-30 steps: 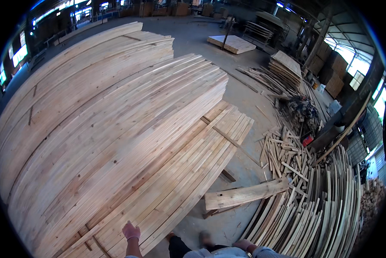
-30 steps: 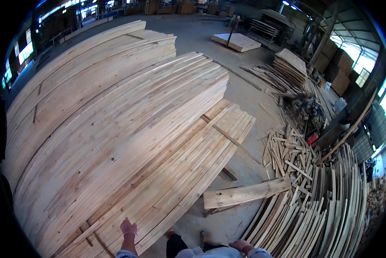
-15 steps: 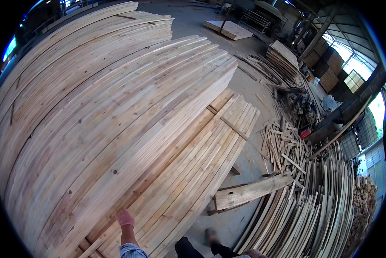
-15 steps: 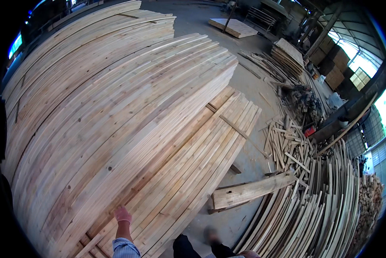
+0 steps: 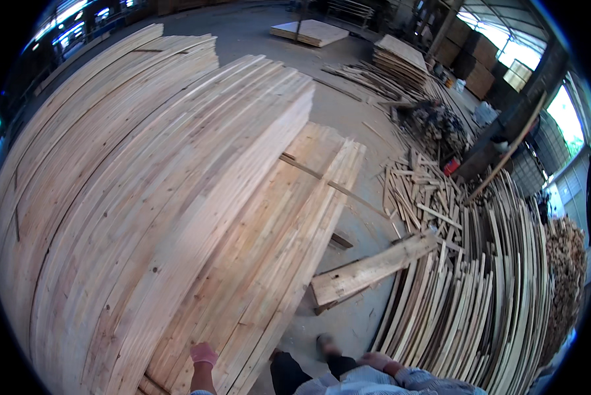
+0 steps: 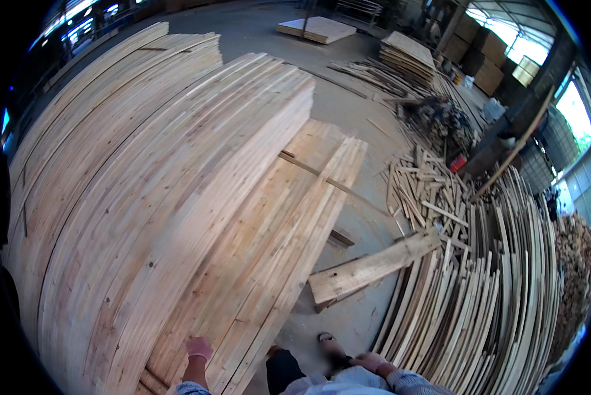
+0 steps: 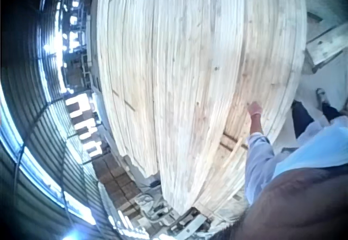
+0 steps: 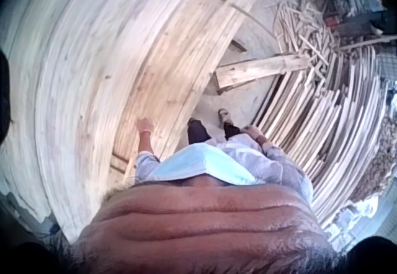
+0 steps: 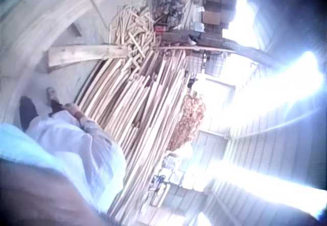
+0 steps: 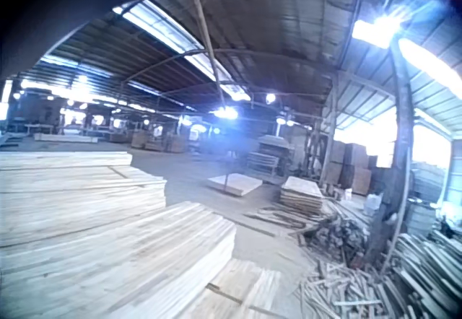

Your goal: The person repeatedly picks up long, thin wooden planks from a pile on the floor and places them onto a larger stack of planks. The person handles the planks by hand, moving them one at a time.

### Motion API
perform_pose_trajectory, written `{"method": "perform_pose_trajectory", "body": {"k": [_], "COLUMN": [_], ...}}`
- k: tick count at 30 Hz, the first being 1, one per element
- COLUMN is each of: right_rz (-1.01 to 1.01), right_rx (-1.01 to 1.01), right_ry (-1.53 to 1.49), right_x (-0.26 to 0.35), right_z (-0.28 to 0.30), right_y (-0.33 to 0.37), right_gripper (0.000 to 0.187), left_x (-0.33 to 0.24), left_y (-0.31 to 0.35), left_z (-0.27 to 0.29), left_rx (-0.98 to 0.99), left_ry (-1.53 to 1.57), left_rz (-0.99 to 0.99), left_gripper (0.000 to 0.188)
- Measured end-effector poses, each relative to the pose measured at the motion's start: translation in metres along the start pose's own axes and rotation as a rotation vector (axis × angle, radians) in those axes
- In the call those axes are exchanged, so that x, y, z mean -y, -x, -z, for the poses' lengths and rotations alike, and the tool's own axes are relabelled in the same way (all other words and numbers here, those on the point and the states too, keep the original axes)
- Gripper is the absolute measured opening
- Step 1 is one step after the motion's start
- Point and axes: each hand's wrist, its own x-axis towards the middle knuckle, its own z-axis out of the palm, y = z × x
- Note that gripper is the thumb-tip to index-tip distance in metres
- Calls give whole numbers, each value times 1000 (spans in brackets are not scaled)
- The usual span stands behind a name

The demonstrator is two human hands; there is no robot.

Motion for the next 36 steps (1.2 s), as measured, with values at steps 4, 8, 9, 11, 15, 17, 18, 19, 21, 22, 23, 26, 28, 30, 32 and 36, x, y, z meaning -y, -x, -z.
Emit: {"method": "perform_pose_trajectory", "body": {"k": [4,8,9,11,15,17,18,19,21,22,23,26,28,30,32,36], "right_rz": [136,316,426,584,765,927,1069,1080,1270,1320,1239,1126,1128,1040,1060,1013], "right_rx": [-74,-57,-96,-176,-299,-435,-539,-551,-676,-714,-577,-205,-147,-151,-134,-125], "right_ry": [-2,1,15,37,419,537,589,652,670,672,713,835,940,1138,1141,1126], "right_x": [18,16,11,6,1,1,2,1,2,4,7,28,28,21,12,3], "right_z": [31,56,63,72,98,111,116,120,122,121,118,97,100,104,115,131], "right_y": [13,7,4,-3,6,19,25,30,37,37,37,37,37,35,28,16], "right_gripper": [66,53,49,41,43,48,53,54,56,53,48,26,24,29,39,46], "left_x": [-48,-84,-104,-137,-184,-204,-214,-222,-236,-240,-243,-248,-256,-270,-287,-313], "left_y": [85,173,186,223,295,321,332,343,368,376,386,417,432,438,443,458], "left_z": [-4,-14,-15,-20,-34,-44,-51,-58,-71,-77,-81,-94,-98,-98,-98,-113], "left_rx": [-77,-92,-86,-93,-123,-92,-73,-120,-154,-204,-223,-183,-175,-248,-377,-785], "left_ry": [13,27,-11,-29,39,-20,-9,1,-4,4,30,60,154,215,270,641], "left_rz": [-32,-52,-35,-30,3,-14,30,6,-3,-33,-78,73,86,109,219,796], "left_gripper": [29,28,27,25,23,25,26,26,25,25,21,10,8,12,34,69]}}
